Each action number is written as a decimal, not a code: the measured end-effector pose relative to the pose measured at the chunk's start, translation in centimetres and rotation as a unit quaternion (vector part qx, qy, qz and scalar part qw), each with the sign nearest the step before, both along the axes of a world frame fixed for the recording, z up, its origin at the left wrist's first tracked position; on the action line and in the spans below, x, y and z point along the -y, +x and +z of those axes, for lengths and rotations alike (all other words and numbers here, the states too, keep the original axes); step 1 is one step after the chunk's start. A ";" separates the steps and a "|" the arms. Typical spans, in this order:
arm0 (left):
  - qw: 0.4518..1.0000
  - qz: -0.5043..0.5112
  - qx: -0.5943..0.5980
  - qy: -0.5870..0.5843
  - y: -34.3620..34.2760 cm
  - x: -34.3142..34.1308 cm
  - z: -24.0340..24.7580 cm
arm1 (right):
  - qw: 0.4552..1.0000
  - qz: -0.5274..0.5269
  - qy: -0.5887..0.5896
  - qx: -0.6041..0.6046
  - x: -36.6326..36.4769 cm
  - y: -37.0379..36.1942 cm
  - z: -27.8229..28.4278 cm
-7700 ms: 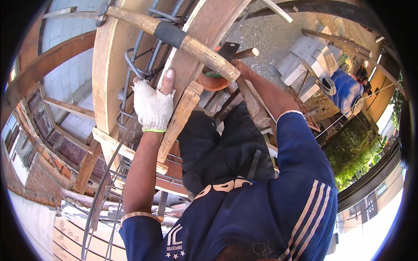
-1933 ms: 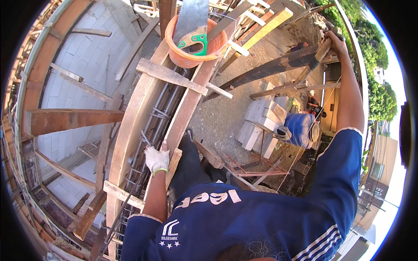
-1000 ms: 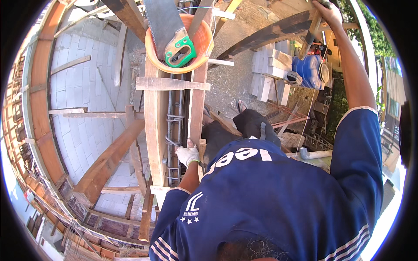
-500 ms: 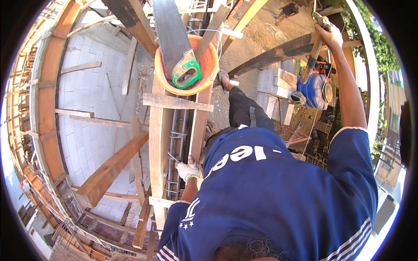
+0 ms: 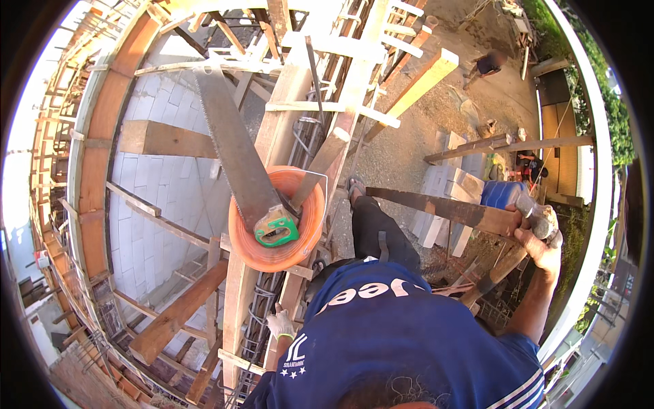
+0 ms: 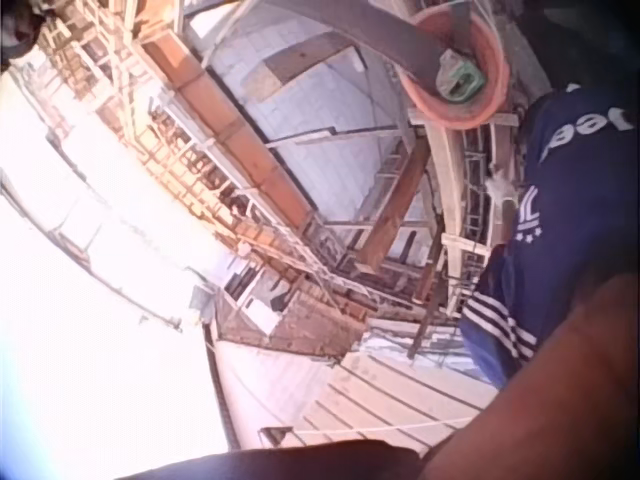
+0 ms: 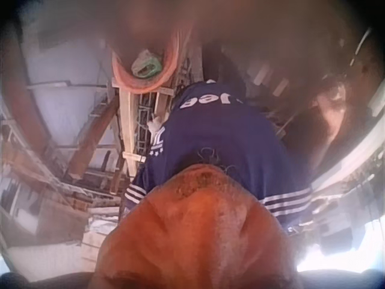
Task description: The person hammers nails into wooden boards and a support beam while working on a construction project, handling a bucket containing nails and a saw.
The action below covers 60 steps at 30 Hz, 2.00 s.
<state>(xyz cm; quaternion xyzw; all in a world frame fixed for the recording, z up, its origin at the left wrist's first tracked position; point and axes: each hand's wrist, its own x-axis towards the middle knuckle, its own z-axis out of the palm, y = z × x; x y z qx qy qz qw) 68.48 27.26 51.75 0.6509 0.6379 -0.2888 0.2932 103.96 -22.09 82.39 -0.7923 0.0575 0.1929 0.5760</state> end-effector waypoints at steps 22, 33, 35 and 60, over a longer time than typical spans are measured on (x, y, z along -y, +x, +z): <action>0.996 0.080 -0.032 0.020 9.8 0.2 -10.8 | 0.972 0.078 0.116 -0.186 -0.4 7.7 1.9; 0.997 0.068 0.037 -0.007 18.1 -2.4 -8.4 | 0.984 0.045 -0.169 -0.035 0.9 37.3 -11.9; 0.997 0.066 0.045 -0.016 18.5 -2.8 -7.2 | 0.949 0.013 -0.316 0.004 -0.4 42.2 -15.5; 0.791 -0.148 0.461 0.375 48.7 -10.1 29.3 | 0.754 -0.008 -0.644 0.129 -2.2 50.5 -32.5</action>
